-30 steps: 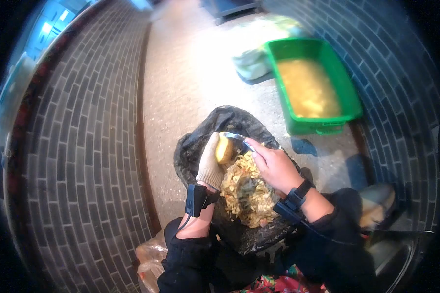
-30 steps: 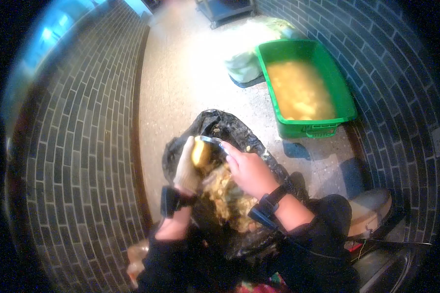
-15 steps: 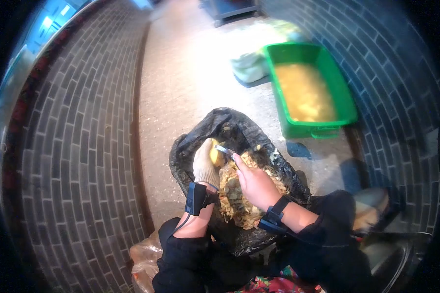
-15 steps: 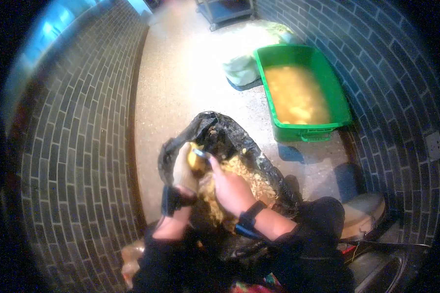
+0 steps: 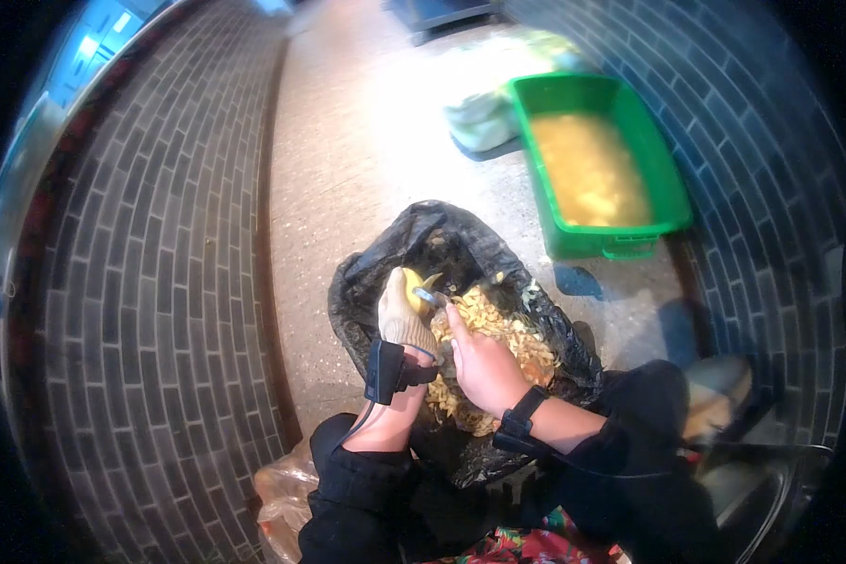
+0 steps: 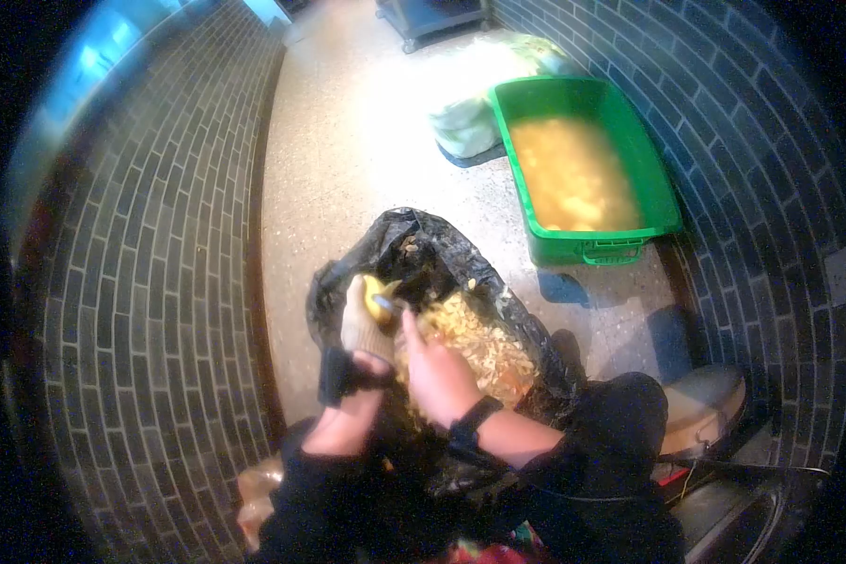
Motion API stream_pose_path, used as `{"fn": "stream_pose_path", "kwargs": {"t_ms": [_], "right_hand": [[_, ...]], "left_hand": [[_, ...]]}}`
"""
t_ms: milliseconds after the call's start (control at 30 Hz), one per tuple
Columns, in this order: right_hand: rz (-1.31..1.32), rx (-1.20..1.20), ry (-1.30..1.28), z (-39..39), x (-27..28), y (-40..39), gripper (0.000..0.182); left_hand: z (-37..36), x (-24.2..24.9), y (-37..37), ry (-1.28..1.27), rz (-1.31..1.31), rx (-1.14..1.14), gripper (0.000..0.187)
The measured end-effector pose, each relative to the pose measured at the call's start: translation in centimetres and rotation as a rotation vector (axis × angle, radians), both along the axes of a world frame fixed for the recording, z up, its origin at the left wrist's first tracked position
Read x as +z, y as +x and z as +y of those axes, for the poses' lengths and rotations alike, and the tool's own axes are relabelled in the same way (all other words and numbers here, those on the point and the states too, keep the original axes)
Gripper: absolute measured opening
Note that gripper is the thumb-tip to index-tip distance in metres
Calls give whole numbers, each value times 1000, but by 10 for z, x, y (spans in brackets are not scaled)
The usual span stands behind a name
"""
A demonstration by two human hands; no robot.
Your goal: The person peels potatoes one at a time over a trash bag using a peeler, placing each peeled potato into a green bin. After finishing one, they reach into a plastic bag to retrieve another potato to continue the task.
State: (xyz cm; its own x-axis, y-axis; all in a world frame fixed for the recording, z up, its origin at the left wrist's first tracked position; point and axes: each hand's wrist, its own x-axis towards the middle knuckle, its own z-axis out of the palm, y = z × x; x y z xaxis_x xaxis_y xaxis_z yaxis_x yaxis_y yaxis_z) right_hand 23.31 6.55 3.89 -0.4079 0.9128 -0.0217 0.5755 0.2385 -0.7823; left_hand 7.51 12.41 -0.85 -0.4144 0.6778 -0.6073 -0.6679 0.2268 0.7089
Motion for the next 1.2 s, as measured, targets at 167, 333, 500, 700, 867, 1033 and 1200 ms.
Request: {"fn": "stream_pose_path", "kwargs": {"t_ms": [167, 333, 500, 700, 867, 1033, 1200], "right_hand": [[-83, 148, -178, -14, 3, -4, 55], [51, 77, -151, 15, 29, 20, 46], [95, -37, -123, 42, 31, 43, 46], [141, -36, -29, 55, 38, 49, 45], [120, -33, -13, 56, 35, 48, 43], [133, -27, 7, 54, 22, 43, 42], [46, -34, -53, 42, 18, 28, 46]], "left_hand": [[5, 38, 15, 39, -37, 81, 41], [18, 29, -14, 282, -217, -16, 39], [16, 47, -9, 196, -220, 7, 40], [9, 60, 7, 235, -260, -307, 36], [7, 61, 9, 155, -43, -375, 33], [8, 55, 6, 165, -53, -395, 31], [3, 54, 10, 159, -58, -320, 28]]}}
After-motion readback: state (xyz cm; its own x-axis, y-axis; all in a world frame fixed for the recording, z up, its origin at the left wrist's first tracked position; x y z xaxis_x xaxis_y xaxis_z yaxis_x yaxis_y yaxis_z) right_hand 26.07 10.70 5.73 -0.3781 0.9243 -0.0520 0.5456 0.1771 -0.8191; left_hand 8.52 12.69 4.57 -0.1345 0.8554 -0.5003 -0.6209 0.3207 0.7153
